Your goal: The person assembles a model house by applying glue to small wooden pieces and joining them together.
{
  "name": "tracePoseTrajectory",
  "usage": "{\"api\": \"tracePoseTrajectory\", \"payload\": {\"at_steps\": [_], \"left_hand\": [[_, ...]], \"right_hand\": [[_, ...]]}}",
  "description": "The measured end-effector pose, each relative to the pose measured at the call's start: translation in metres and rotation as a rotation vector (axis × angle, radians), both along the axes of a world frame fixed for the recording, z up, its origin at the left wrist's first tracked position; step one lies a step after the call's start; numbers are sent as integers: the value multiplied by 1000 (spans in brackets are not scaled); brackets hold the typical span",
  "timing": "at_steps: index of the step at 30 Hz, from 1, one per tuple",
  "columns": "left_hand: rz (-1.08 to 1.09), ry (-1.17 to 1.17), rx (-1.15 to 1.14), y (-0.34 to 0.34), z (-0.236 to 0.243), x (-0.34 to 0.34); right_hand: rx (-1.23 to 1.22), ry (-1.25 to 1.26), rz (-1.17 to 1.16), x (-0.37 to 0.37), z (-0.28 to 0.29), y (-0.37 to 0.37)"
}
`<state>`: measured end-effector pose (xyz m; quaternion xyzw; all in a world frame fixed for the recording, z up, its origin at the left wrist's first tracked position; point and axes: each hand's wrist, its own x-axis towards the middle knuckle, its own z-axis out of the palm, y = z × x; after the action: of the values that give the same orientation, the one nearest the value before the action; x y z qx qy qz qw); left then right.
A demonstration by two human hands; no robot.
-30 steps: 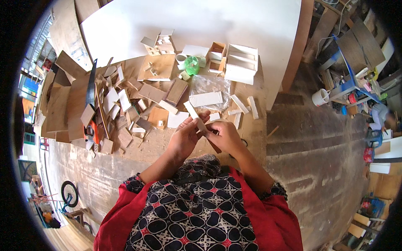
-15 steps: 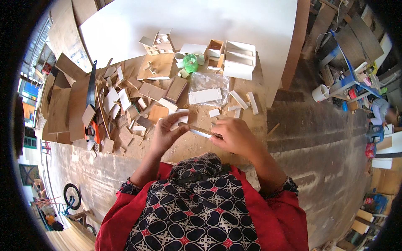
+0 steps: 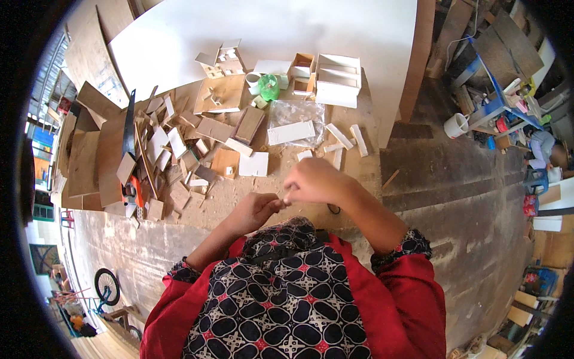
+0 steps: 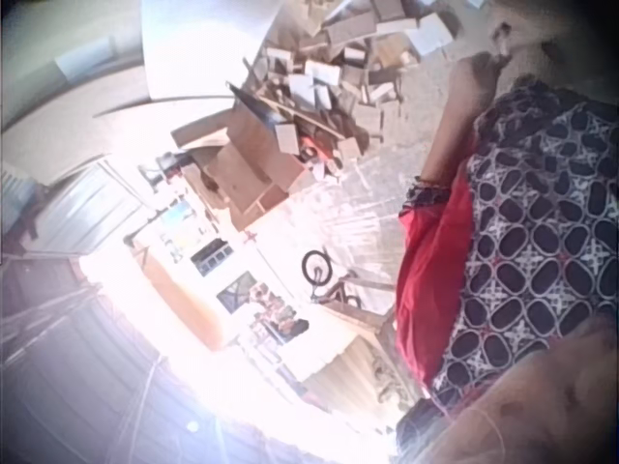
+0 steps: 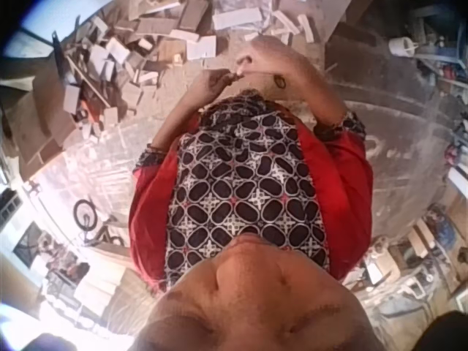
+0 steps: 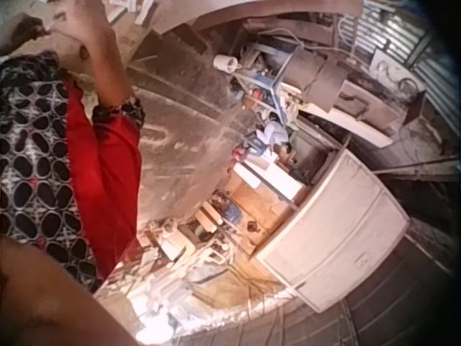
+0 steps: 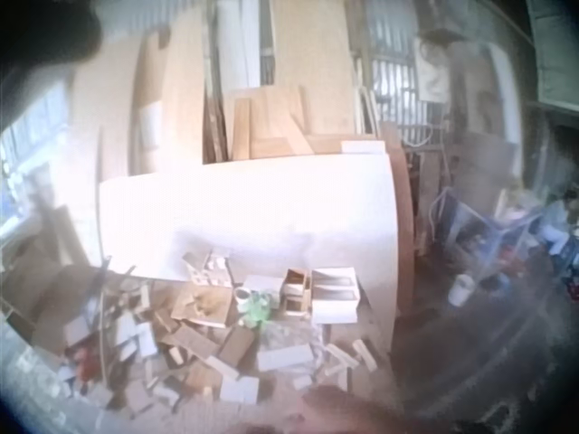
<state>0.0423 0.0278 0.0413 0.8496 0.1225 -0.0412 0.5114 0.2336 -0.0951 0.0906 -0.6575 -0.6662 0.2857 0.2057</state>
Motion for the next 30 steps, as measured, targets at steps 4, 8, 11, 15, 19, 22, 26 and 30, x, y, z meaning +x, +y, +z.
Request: {"api": "tracePoseTrajectory", "payload": {"at_steps": [4,8,11,15,19,22,26,30], "left_hand": [[140,27,-191,7,-15,-21],[253,-1,-541,7,-14,-37],[341,9,-723,7,-9,-45],[472,22,-905,9,-17,-57],[603,-18,-850,16,-30,-69],[747,-19,-869,25,-32,-84],[868,-53,-810,29,-35,-99],[1003,-131,-779,43,-37,-116]], "right_hand": [[310,84,-271,18,1,-7],[225,189,-447,20,-3,-13],[192,156,-511,17,-29,-13],[221,55,-565,8,-61,-9],[178,-56,-626,6,-80,-6],[178,-166,-676,12,-88,-4],[240,-154,-668,17,-96,6],[207,-3,-531,0,-95,35]]}}
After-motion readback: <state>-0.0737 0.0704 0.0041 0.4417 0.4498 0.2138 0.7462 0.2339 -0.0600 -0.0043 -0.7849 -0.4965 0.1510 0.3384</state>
